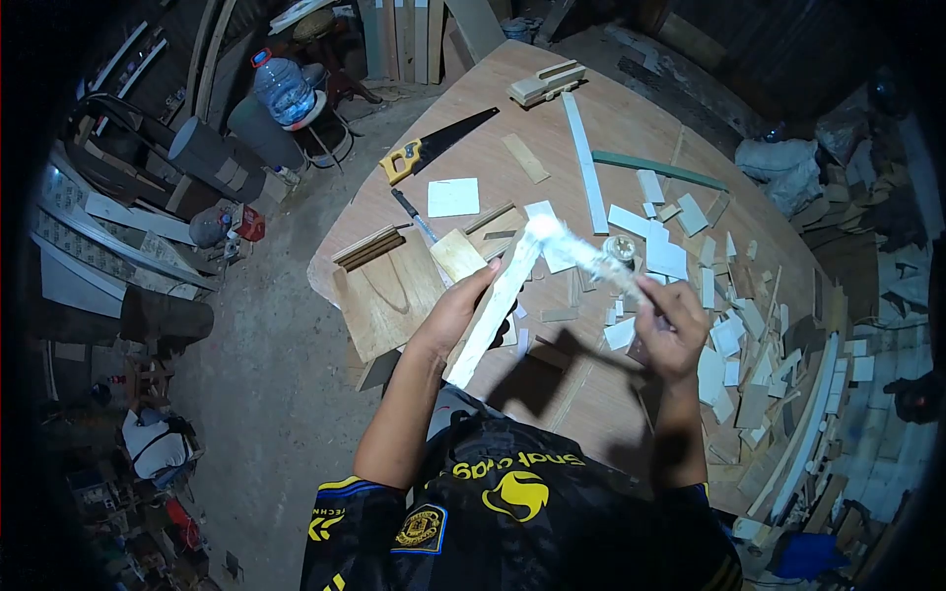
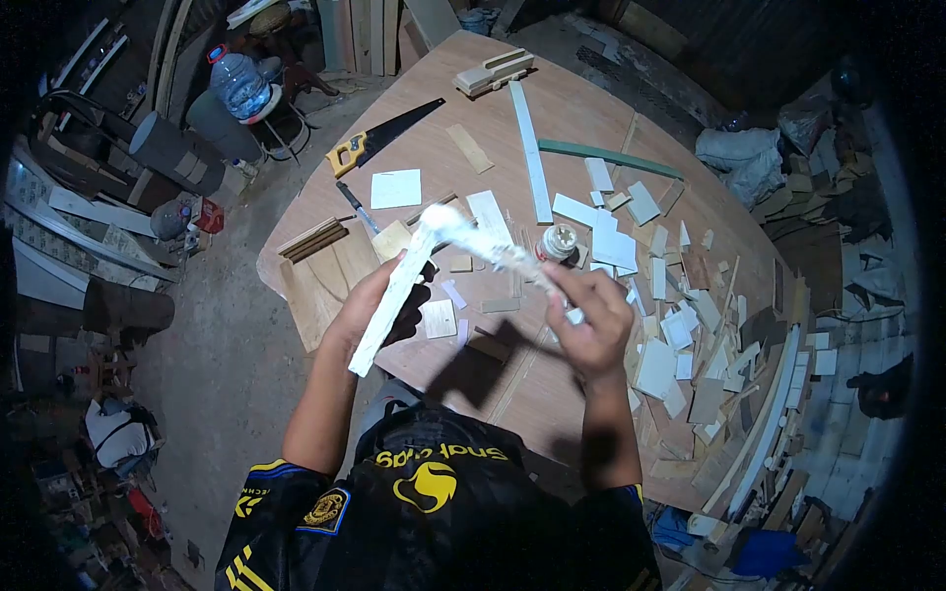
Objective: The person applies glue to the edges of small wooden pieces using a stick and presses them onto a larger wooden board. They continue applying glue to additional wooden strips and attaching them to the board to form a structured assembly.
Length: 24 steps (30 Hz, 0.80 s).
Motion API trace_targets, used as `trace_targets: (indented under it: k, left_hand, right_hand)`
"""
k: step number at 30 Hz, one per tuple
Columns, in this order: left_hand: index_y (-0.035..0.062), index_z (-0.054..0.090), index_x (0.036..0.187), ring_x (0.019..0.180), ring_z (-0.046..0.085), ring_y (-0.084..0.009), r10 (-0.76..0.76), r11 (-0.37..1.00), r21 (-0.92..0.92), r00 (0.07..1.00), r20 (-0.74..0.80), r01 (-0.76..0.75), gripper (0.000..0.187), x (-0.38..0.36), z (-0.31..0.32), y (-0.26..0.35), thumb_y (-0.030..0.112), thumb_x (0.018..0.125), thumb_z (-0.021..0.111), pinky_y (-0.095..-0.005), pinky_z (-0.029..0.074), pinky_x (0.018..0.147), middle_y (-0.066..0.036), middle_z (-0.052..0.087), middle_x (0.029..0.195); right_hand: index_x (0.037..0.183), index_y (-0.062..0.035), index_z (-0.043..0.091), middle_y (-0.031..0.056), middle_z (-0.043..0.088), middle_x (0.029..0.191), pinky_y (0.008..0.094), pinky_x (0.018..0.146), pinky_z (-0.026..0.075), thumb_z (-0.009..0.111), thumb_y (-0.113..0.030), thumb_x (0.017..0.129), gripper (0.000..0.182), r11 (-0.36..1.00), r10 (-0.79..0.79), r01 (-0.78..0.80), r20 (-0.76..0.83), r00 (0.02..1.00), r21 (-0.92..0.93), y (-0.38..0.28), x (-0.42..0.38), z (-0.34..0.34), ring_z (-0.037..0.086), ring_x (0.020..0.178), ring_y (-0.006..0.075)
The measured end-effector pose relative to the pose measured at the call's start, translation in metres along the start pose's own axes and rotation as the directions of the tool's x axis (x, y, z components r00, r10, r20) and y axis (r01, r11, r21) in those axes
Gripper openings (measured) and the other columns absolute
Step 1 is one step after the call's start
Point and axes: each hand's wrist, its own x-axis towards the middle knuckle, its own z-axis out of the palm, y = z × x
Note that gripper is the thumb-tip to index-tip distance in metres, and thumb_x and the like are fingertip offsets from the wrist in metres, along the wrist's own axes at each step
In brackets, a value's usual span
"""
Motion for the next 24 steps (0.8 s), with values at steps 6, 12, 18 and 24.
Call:
trace_targets:
  k: [6, 12, 18, 24]
  left_hand:
    - [0.0107, 0.065, 0.101, 0.046, 0.047, -0.0064, 0.005, 1.0, -0.006, 0.999, -0.04, -0.006, 0.041, 0.002, 0.002, 0.0, 0.049, 0.095, 0.05, -0.0201, 0.035, 0.04, 0.003, 0.057, 0.067]
    - [0.005, 0.065, 0.099, 0.053, 0.058, -0.0093, 0.015, 0.999, 0.034, 1.0, 0.014, -0.015, 0.046, 0.008, -0.004, -0.002, 0.047, 0.097, 0.046, -0.0236, 0.046, 0.047, -0.003, 0.061, 0.069]
    - [0.0041, 0.065, 0.1, 0.052, 0.058, -0.0101, 0.016, 0.999, 0.029, 1.0, -0.001, -0.016, 0.046, 0.004, -0.001, 0.001, 0.046, 0.098, 0.046, -0.0242, 0.047, 0.046, -0.004, 0.062, 0.07]
    - [0.0018, 0.065, 0.101, 0.056, 0.059, -0.0097, 0.034, 0.996, 0.081, 0.999, -0.024, -0.032, 0.047, 0.008, 0.0, 0.001, 0.045, 0.098, 0.048, -0.0237, 0.048, 0.049, -0.004, 0.063, 0.073]
  right_hand:
    - [0.106, -0.0073, 0.073, 0.004, 0.053, 0.068, 0.025, 0.047, 0.039, 0.072, 0.0, 0.066, 0.04, 0.99, -0.139, 0.138, 0.024, 0.99, 0.033, -0.001, -0.004, -0.009, 0.05, 0.054, 0.0136]
    - [0.107, -0.007, 0.072, 0.0051, 0.054, 0.07, 0.0254, 0.049, 0.041, 0.072, -0.001, 0.068, 0.04, 0.998, -0.004, 0.005, 0.014, 1.0, -0.066, 0.002, 0.0, -0.004, 0.052, 0.056, 0.0139]
    - [0.107, -0.0054, 0.071, 0.006, 0.055, 0.071, 0.0245, 0.05, 0.04, 0.07, 0.001, 0.069, 0.039, 0.995, -0.064, 0.058, 0.065, 0.996, 0.083, 0.003, -0.007, -0.009, 0.052, 0.057, 0.0132]
    - [0.107, -0.0075, 0.072, 0.0044, 0.055, 0.072, 0.0248, 0.052, 0.04, 0.069, 0.0, 0.072, 0.036, 0.993, 0.116, -0.116, 0.005, 0.993, 0.032, 0.004, 0.001, 0.001, 0.051, 0.058, 0.0135]
